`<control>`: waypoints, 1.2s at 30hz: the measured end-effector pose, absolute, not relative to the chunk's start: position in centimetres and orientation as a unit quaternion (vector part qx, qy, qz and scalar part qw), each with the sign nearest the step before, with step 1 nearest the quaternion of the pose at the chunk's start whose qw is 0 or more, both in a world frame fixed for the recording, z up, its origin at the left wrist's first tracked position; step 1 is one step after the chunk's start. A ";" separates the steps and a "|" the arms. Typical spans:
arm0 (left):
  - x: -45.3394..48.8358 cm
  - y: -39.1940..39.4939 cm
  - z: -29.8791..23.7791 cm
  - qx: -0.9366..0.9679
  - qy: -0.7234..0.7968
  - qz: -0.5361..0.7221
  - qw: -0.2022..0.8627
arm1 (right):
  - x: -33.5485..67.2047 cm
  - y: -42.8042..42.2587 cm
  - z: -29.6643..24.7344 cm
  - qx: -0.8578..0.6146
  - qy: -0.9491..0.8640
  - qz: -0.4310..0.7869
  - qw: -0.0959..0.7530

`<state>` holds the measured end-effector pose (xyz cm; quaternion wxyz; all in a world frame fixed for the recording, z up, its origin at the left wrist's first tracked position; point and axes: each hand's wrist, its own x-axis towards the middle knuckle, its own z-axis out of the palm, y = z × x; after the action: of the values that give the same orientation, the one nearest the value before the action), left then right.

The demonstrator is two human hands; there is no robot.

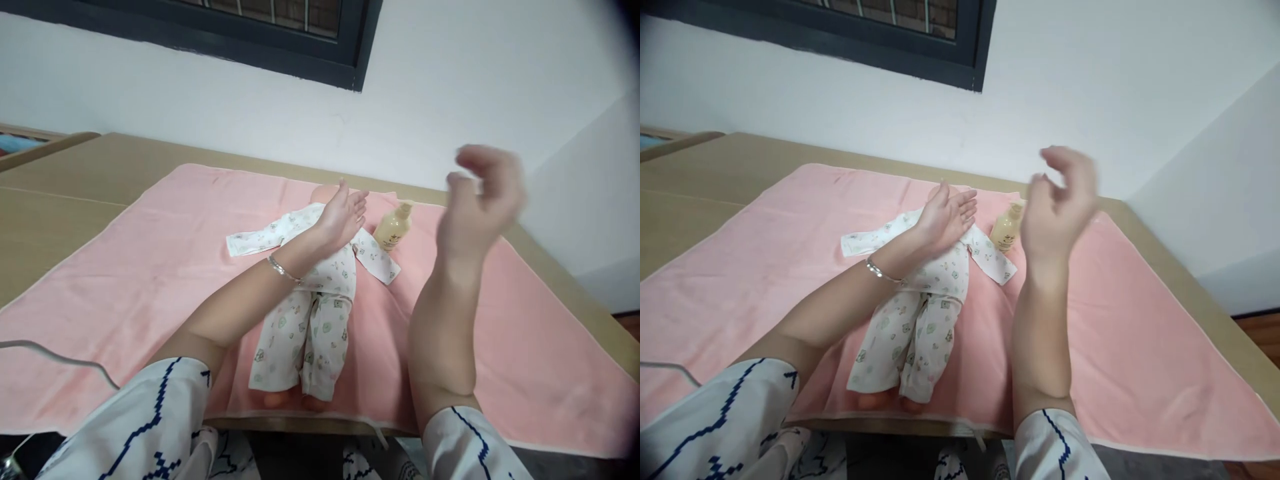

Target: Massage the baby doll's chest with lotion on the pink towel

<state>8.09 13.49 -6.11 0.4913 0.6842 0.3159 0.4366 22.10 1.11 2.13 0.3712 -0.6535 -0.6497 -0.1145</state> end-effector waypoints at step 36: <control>-2.2 7.2 0.0 0.353 0.283 0.378 0.808 | 17.7 7.6 -2.2 -0.868 -0.496 -0.019 -0.006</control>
<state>-2.17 7.22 -0.04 0.8077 0.3529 0.2832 0.3781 17.74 7.57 -2.25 -0.0055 -0.8680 -0.4962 -0.0187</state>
